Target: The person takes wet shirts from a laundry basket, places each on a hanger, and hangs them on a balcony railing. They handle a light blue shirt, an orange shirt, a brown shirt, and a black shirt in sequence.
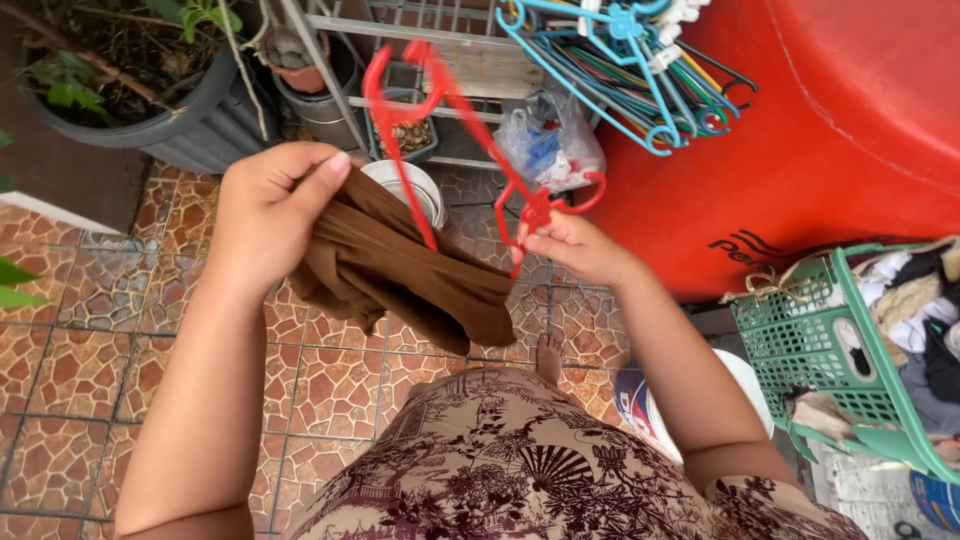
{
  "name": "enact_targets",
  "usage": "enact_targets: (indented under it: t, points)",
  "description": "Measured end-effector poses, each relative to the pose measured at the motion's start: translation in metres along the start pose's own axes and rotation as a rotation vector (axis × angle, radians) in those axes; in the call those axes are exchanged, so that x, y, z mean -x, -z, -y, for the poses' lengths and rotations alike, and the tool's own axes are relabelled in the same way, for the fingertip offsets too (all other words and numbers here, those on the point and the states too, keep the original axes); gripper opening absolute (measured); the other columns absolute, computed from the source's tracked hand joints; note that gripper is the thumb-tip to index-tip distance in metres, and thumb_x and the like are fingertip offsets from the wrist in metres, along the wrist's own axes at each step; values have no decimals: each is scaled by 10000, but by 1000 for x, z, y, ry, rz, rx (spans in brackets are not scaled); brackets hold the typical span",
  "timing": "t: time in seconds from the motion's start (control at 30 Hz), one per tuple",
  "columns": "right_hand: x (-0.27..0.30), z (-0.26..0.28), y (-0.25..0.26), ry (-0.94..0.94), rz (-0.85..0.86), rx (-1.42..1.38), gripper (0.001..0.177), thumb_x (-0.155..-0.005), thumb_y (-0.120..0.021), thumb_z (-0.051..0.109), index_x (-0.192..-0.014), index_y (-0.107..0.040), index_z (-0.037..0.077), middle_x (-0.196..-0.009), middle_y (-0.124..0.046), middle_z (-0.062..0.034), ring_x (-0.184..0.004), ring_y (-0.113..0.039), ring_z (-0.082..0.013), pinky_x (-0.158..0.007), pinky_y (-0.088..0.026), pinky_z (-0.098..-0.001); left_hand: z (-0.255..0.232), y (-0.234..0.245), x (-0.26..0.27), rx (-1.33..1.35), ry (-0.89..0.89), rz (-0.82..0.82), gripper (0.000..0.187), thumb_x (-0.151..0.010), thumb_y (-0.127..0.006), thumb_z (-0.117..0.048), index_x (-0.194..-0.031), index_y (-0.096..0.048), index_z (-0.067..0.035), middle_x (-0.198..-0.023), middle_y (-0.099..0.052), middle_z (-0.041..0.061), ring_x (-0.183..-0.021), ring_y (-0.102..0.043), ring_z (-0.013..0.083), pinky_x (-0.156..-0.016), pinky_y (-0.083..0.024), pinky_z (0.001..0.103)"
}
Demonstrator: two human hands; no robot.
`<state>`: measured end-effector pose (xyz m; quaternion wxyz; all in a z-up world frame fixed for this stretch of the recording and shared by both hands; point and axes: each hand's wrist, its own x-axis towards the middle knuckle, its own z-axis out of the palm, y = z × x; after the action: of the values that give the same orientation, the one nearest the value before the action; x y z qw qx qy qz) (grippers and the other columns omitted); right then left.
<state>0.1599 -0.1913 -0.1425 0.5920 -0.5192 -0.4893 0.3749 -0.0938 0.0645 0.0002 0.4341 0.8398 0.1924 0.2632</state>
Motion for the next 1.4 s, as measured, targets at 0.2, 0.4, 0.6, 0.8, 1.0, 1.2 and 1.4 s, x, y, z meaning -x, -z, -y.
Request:
enact_targets:
  t: [0.2, 0.4, 0.6, 0.8, 1.0, 1.2, 1.4]
  points:
    - [-15, 49, 1, -10, 370, 744, 221, -1022, -577, 247, -914, -735, 136, -851, -687, -153, -912, -682, -394, -924, -495, -508, 57, 10, 24, 166, 93, -112, 116, -1065, -680, -145, -1048, -785, -98, -859, -719, 61, -897, -590, 106, -923, -526, 341]
    - [-20, 64, 3, -291, 364, 889, 189, -994, -598, 245, -878, -719, 156, -827, -751, -74, -890, -696, -310, -900, -506, -453, 71, 1, 41, 152, 153, -97, 136, -1051, -664, -127, -1030, -793, -89, -850, -729, 88, -914, -638, 132, -905, -523, 363]
    - [-10, 28, 5, -504, 460, 1087, 230, -991, -567, 340, -820, -682, 238, -769, -769, 40, -907, -700, -244, -927, -464, -409, 72, -26, 45, 89, 195, -23, 156, -1041, -666, -192, -1030, -795, -105, -899, -752, 124, -962, -686, 194, -899, -518, 404]
    - [14, 37, -11, -381, 222, 959, 184, -951, -658, 348, -900, -694, 175, -803, -759, 3, -981, -682, -271, -947, -492, -432, 29, -49, 47, -60, 177, 193, 200, -1011, -647, -277, -1054, -783, -137, -960, -774, 147, -1024, -714, 373, -900, -533, 486]
    - [42, 18, -11, 72, 21, 1061, 174, -998, -665, 285, -933, -741, 143, -900, -776, -28, -1144, -644, -254, -1103, -381, -487, 37, -62, 26, 17, -39, 259, 213, -1053, -596, -226, -1177, -748, -143, -931, -710, 150, -988, -674, 343, -913, -519, 463]
    - [73, 52, 39, 150, -147, 947, 173, -1051, -611, 209, -998, -743, 110, -1003, -756, -101, -1160, -653, -340, -1164, -376, -555, 44, -56, 45, -20, -36, 458, 766, -844, -813, -296, -1492, -487, -51, -1264, -671, 251, -1248, -576, 478, -1091, -402, 585]
    - [83, 87, 75, 104, -104, 857, 168, -1049, -623, 174, -937, -736, 118, -807, -737, -41, -927, -709, -297, -1120, -425, -547, 99, -73, 90, -527, -15, 253, 289, -976, -669, -378, -1199, -713, -200, -1005, -758, 97, -986, -715, 369, -886, -540, 483]
